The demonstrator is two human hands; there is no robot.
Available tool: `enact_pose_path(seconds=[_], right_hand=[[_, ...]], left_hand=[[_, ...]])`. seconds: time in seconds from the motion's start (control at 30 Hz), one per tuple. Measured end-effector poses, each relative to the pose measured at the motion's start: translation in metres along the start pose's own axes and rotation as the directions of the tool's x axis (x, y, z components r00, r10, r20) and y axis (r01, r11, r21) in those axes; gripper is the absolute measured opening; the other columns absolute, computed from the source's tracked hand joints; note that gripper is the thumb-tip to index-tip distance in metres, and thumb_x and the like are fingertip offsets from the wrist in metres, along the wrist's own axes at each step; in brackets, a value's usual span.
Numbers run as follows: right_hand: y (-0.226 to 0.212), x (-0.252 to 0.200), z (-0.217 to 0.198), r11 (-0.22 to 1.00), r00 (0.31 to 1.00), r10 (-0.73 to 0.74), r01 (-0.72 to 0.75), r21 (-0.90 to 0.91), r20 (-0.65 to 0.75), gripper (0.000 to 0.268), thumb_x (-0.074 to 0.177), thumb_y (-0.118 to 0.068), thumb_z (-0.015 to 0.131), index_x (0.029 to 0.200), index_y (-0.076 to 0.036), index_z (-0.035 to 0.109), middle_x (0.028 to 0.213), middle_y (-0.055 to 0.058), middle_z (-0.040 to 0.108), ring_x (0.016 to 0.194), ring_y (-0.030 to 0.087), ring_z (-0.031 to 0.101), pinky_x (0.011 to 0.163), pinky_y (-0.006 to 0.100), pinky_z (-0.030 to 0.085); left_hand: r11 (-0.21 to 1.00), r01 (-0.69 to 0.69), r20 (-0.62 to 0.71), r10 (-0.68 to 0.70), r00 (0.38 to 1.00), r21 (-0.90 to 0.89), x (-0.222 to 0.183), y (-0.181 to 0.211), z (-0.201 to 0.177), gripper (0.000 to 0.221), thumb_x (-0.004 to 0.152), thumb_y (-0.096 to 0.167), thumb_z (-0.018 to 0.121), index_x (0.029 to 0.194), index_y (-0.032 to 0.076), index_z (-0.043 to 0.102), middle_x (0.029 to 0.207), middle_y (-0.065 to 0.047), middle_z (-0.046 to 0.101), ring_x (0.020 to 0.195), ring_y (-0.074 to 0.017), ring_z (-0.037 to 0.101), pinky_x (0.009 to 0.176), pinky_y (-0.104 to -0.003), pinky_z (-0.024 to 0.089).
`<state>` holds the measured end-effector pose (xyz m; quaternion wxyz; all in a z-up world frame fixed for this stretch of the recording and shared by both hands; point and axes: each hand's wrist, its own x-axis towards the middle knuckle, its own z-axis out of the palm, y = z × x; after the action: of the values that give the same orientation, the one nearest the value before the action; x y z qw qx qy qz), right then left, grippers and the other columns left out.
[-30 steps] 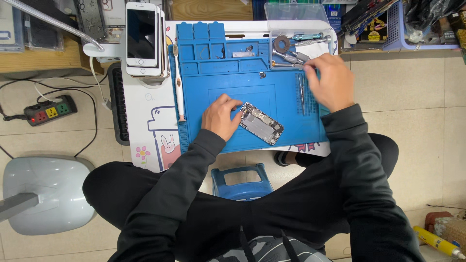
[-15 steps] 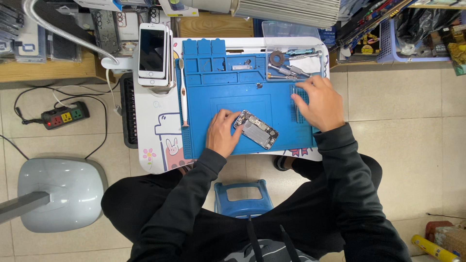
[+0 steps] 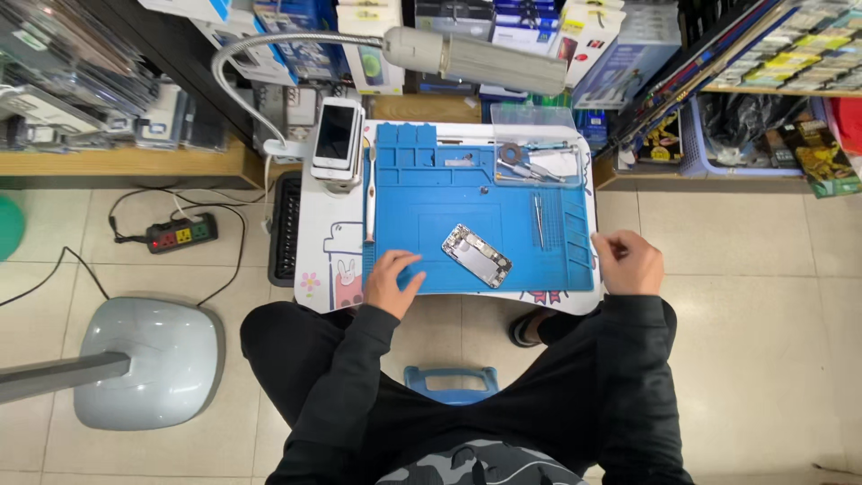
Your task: The person is repairing a disassembled smartphone on a blue work mat. They use a screwdriver to remove screws and tweezers to handle small internal components, working methodically on the device's circuitry.
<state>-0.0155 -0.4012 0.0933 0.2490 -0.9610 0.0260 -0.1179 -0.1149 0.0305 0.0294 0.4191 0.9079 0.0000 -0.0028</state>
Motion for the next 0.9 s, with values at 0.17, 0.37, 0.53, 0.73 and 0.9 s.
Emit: enact_pose_path(seconds=[0.17,0.37,0.53,0.73,0.9], right_hand=[[0.005,0.011,0.016,0.987,0.991,0.130,-0.133,0.085,0.043,0.035,0.114,-0.043,0.066,0.084,-0.028,0.076,0.077,-0.003,0.071,0.075,0.026,0.073,0.074,0.037,0.058],[-0.007,0.014,0.026,0.995,0.995,0.087,-0.085,0.049,-0.042,0.047,0.117,-0.024,0.056,0.073,-0.020,0.072,0.060,-0.002,0.064,0.074,0.025,0.068,0.081,0.034,0.057],[0.002,0.018,0.030,0.996,0.986,0.087,-0.084,0.029,-0.143,0.023,0.102,-0.022,0.066,0.081,-0.021,0.076,0.072,0.000,0.067,0.084,0.026,0.068,0.086,0.038,0.057],[-0.035,0.008,-0.013,0.899,0.943,0.287,-0.203,0.388,-0.170,0.032,0.088,-0.010,0.051,0.096,-0.021,0.080,0.044,0.002,0.045,0.057,0.019,0.060,0.082,0.027,0.053],[-0.014,0.005,-0.008,0.874,0.940,0.302,-0.207,0.440,-0.156,0.050,0.117,-0.032,0.048,0.076,-0.017,0.074,0.092,0.003,0.075,0.088,0.025,0.063,0.090,0.034,0.054]], left_hand=[[0.998,0.061,-0.127,-0.064,0.990,-0.028,-0.001,-0.018,-0.006,0.018,0.100,0.037,0.073,0.114,0.025,0.075,0.106,0.008,0.066,0.102,-0.0142,0.071,0.089,-0.031,0.061],[0.990,0.021,-0.164,-0.043,0.986,-0.138,-0.004,-0.013,-0.003,0.012,0.100,0.032,0.074,0.105,0.022,0.080,0.094,0.003,0.073,0.093,-0.0172,0.075,0.083,-0.031,0.062],[0.991,0.013,-0.262,-0.047,0.964,-0.130,-0.014,-0.034,-0.022,0.015,0.102,0.035,0.072,0.102,0.023,0.082,0.086,0.003,0.074,0.085,-0.0159,0.074,0.077,-0.029,0.062],[0.986,0.029,-0.382,-0.090,0.920,-0.162,-0.017,-0.035,-0.037,0.014,0.097,0.029,0.079,0.103,0.016,0.081,0.088,0.000,0.075,0.075,-0.0146,0.072,0.067,-0.027,0.058],[0.982,0.030,-0.327,-0.092,0.941,-0.188,-0.020,-0.038,-0.032,0.020,0.089,0.033,0.086,0.100,0.016,0.082,0.082,0.001,0.076,0.059,-0.0107,0.065,0.053,-0.023,0.051]])
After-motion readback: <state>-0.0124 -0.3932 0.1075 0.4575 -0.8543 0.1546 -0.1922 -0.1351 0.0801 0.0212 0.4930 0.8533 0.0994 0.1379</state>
